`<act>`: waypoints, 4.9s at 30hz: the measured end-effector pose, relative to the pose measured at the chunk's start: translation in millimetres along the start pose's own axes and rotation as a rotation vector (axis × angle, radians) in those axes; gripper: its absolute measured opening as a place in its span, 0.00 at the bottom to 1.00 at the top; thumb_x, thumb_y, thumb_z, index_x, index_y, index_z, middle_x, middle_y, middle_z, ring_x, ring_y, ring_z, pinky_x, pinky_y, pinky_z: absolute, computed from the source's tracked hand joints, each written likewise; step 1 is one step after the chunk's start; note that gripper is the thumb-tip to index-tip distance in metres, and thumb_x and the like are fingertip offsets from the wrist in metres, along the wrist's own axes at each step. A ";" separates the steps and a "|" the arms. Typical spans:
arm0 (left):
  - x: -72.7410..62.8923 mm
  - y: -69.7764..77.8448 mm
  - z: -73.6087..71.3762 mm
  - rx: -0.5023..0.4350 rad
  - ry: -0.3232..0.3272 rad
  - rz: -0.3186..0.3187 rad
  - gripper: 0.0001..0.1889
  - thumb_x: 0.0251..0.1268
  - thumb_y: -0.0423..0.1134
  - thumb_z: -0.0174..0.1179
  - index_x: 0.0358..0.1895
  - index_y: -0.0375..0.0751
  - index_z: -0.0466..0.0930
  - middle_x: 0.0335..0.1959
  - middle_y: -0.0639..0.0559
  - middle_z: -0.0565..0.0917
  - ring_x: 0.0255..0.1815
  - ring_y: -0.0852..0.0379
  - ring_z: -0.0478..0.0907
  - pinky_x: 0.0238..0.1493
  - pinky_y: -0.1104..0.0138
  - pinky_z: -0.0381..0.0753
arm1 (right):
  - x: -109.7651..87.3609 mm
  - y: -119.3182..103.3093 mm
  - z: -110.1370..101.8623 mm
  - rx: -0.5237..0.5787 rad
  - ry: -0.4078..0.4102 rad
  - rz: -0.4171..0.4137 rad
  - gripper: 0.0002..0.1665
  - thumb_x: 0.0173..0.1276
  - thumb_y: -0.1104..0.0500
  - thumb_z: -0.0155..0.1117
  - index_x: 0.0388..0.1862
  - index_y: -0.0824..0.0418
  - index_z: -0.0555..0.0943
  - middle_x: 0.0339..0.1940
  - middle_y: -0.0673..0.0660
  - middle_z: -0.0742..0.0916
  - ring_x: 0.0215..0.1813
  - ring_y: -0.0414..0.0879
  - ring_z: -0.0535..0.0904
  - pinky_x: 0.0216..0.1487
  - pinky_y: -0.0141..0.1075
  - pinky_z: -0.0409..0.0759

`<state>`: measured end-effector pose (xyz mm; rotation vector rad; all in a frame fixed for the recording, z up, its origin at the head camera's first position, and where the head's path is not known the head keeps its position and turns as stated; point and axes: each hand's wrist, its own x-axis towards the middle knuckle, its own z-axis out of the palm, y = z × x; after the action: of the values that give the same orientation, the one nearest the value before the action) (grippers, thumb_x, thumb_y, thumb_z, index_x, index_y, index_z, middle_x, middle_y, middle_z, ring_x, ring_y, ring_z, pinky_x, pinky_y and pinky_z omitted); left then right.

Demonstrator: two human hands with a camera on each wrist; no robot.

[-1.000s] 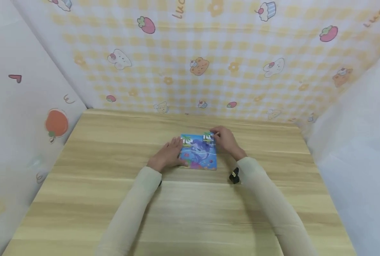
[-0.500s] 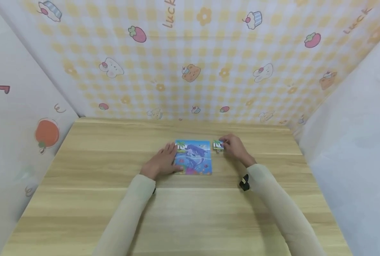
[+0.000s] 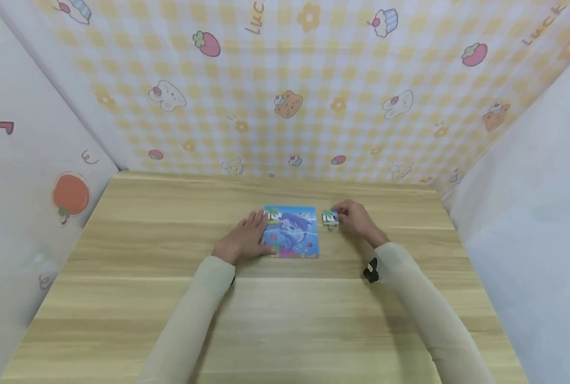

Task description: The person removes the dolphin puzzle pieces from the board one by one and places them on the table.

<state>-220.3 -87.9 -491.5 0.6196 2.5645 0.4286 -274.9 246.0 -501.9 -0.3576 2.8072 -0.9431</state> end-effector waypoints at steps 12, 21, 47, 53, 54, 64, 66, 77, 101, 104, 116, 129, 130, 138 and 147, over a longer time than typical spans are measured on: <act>0.4 3.2 -3.3 -0.006 -0.004 -0.018 0.54 0.66 0.61 0.59 0.79 0.33 0.36 0.81 0.38 0.35 0.82 0.41 0.32 0.81 0.49 0.39 | -1.8 -5.7 -3.1 -0.027 -0.012 0.031 0.12 0.68 0.68 0.62 0.49 0.67 0.84 0.50 0.65 0.85 0.51 0.59 0.82 0.54 0.50 0.82; 0.3 5.3 -3.9 -0.018 -0.009 -0.037 0.54 0.66 0.61 0.59 0.80 0.34 0.36 0.82 0.40 0.35 0.82 0.43 0.31 0.81 0.50 0.39 | 0.8 -10.4 0.1 -0.019 0.011 -0.009 0.13 0.69 0.68 0.61 0.51 0.69 0.83 0.50 0.65 0.86 0.50 0.58 0.83 0.54 0.50 0.82; 1.5 0.5 -3.9 -0.028 -0.018 -0.042 0.54 0.67 0.60 0.59 0.80 0.35 0.35 0.82 0.40 0.33 0.82 0.43 0.29 0.81 0.49 0.37 | 30.7 -96.6 50.0 -0.198 -0.206 -0.227 0.29 0.68 0.54 0.68 0.66 0.63 0.77 0.61 0.64 0.79 0.64 0.58 0.73 0.69 0.50 0.71; 2.1 -0.5 -2.6 -0.040 -0.018 -0.037 0.55 0.66 0.61 0.59 0.80 0.36 0.34 0.82 0.41 0.32 0.82 0.44 0.28 0.81 0.50 0.36 | 33.8 -110.9 60.7 -0.284 -0.210 -0.242 0.24 0.71 0.52 0.65 0.63 0.58 0.80 0.60 0.62 0.79 0.62 0.58 0.75 0.63 0.51 0.77; 2.4 -0.7 -2.4 -0.041 -0.019 -0.036 0.55 0.66 0.62 0.59 0.80 0.36 0.34 0.82 0.41 0.32 0.82 0.44 0.28 0.81 0.50 0.36 | 34.0 -112.2 61.7 -0.299 -0.211 -0.236 0.24 0.71 0.52 0.65 0.63 0.58 0.80 0.60 0.62 0.79 0.62 0.59 0.75 0.62 0.52 0.78; 2.5 -1.5 -2.7 -0.048 -0.026 -0.034 0.55 0.66 0.61 0.59 0.80 0.37 0.33 0.81 0.42 0.31 0.82 0.45 0.27 0.81 0.50 0.35 | 39.6 -118.2 63.1 -0.275 -0.237 -0.185 0.19 0.69 0.55 0.66 0.57 0.60 0.82 0.60 0.65 0.79 0.63 0.61 0.72 0.67 0.54 0.73; 2.8 -1.4 -3.1 -0.047 -0.026 -0.030 0.55 0.66 0.61 0.59 0.80 0.37 0.34 0.81 0.42 0.32 0.82 0.45 0.27 0.81 0.51 0.35 | 39.9 -118.7 62.8 -0.260 -0.238 -0.169 0.19 0.69 0.56 0.67 0.57 0.60 0.81 0.61 0.65 0.78 0.64 0.62 0.70 0.67 0.55 0.71; 4.4 0.1 -3.1 -0.044 -0.031 -0.042 0.55 0.66 0.61 0.59 0.80 0.38 0.33 0.81 0.43 0.31 0.82 0.45 0.27 0.81 0.52 0.34 | 40.6 -115.3 63.4 -0.262 -0.223 -0.157 0.18 0.70 0.55 0.66 0.57 0.57 0.79 0.60 0.62 0.78 0.67 0.61 0.68 0.69 0.54 0.69; 7.4 -2.8 -1.2 -0.063 -0.028 -0.044 0.55 0.65 0.61 0.60 0.80 0.38 0.33 0.82 0.43 0.31 0.82 0.46 0.26 0.81 0.52 0.34 | 40.5 -110.0 58.2 -0.285 -0.217 -0.191 0.21 0.68 0.62 0.66 0.59 0.52 0.81 0.63 0.60 0.79 0.69 0.63 0.66 0.68 0.69 0.62; 7.9 -2.9 -0.9 -0.064 -0.034 -0.048 0.55 0.65 0.62 0.60 0.80 0.39 0.33 0.82 0.44 0.31 0.82 0.46 0.26 0.81 0.52 0.33 | 40.0 -110.2 58.4 -0.290 -0.203 -0.203 0.20 0.67 0.62 0.66 0.59 0.53 0.82 0.61 0.59 0.80 0.67 0.61 0.68 0.68 0.66 0.64; 8.1 -1.9 -1.8 -0.055 -0.032 -0.047 0.55 0.65 0.62 0.60 0.80 0.39 0.34 0.82 0.43 0.31 0.82 0.46 0.26 0.81 0.52 0.34 | 40.2 -107.1 54.0 -0.292 -0.199 -0.278 0.21 0.65 0.66 0.65 0.56 0.55 0.84 0.59 0.56 0.81 0.66 0.58 0.71 0.68 0.63 0.66; 6.1 -0.6 -2.6 -0.070 -0.029 -0.051 0.55 0.65 0.61 0.61 0.80 0.37 0.35 0.82 0.43 0.32 0.82 0.45 0.27 0.81 0.52 0.34 | 40.2 -106.4 49.1 -0.266 -0.265 -0.196 0.31 0.67 0.68 0.63 0.69 0.57 0.75 0.64 0.60 0.81 0.68 0.59 0.73 0.70 0.58 0.68; 6.1 -0.3 -2.7 -0.073 -0.030 -0.053 0.55 0.65 0.61 0.61 0.80 0.37 0.35 0.82 0.43 0.32 0.82 0.45 0.27 0.81 0.52 0.34 | 40.0 -106.3 49.4 -0.274 -0.272 -0.190 0.31 0.68 0.67 0.63 0.70 0.56 0.74 0.64 0.59 0.81 0.68 0.59 0.72 0.70 0.58 0.66; 6.3 0.0 -2.7 -0.064 -0.025 -0.051 0.55 0.65 0.60 0.61 0.80 0.37 0.35 0.82 0.42 0.32 0.82 0.45 0.27 0.81 0.51 0.35 | 37.5 -104.3 51.5 -0.345 -0.278 -0.196 0.32 0.71 0.61 0.63 0.73 0.52 0.69 0.64 0.57 0.79 0.64 0.56 0.65 0.66 0.52 0.62; 6.9 -2.0 -1.6 -0.052 -0.029 -0.052 0.56 0.65 0.62 0.60 0.80 0.38 0.34 0.82 0.43 0.32 0.82 0.45 0.27 0.81 0.52 0.35 | 35.9 -105.4 50.8 -0.355 -0.283 -0.249 0.32 0.72 0.64 0.61 0.73 0.57 0.68 0.62 0.59 0.79 0.59 0.55 0.68 0.65 0.46 0.74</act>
<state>-227.4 -86.5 -493.4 0.5349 2.5276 0.4642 -279.5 125.6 -480.3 -0.8310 2.6924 -0.3831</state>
